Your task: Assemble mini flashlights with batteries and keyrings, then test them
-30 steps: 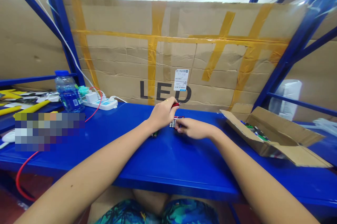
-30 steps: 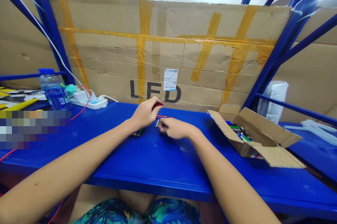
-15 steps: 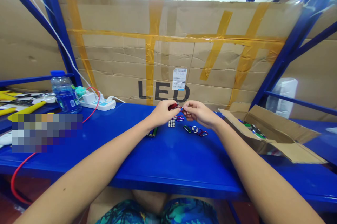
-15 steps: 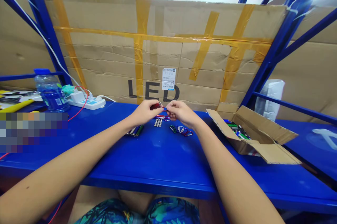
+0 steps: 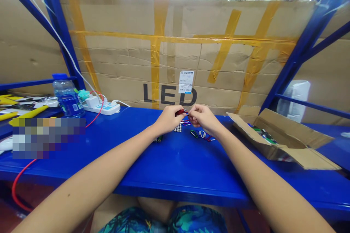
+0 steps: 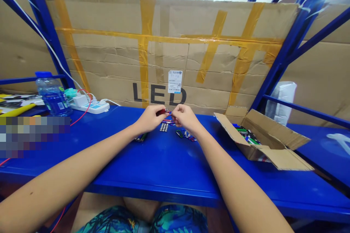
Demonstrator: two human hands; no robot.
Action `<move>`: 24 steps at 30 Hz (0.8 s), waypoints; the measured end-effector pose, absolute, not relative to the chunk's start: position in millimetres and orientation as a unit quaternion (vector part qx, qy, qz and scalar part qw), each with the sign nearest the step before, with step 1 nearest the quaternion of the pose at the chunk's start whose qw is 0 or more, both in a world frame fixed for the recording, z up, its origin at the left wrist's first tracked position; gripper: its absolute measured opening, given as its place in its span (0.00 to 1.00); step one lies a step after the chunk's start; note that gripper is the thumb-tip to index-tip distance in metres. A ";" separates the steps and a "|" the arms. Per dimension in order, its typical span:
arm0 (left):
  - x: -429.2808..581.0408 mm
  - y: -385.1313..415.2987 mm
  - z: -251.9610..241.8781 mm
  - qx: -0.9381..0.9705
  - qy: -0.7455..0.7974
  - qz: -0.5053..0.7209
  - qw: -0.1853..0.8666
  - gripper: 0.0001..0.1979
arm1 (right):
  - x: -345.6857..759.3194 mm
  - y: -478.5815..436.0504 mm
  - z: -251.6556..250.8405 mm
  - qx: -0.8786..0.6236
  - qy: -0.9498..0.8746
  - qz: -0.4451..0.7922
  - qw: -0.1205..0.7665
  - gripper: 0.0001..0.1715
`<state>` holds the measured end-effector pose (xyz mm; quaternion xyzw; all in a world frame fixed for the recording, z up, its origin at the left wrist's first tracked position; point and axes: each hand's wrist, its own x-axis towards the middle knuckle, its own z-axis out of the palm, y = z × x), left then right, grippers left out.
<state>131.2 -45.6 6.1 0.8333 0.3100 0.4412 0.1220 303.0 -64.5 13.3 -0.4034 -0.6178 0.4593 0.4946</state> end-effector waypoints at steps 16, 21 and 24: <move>124.3 -49.1 8.0 0.870 0.350 0.322 -0.130 0.09 | 311.7 -60.8 10.2 -0.479 -0.786 0.012 0.389 0.08; 122.9 -47.5 7.4 0.869 0.354 0.303 -0.165 0.11 | 310.9 -64.3 11.9 -0.460 -0.809 -0.019 0.366 0.06; 121.6 -44.3 7.2 0.862 0.366 0.319 -0.144 0.10 | 311.6 -62.8 11.5 -0.467 -0.794 0.003 0.388 0.06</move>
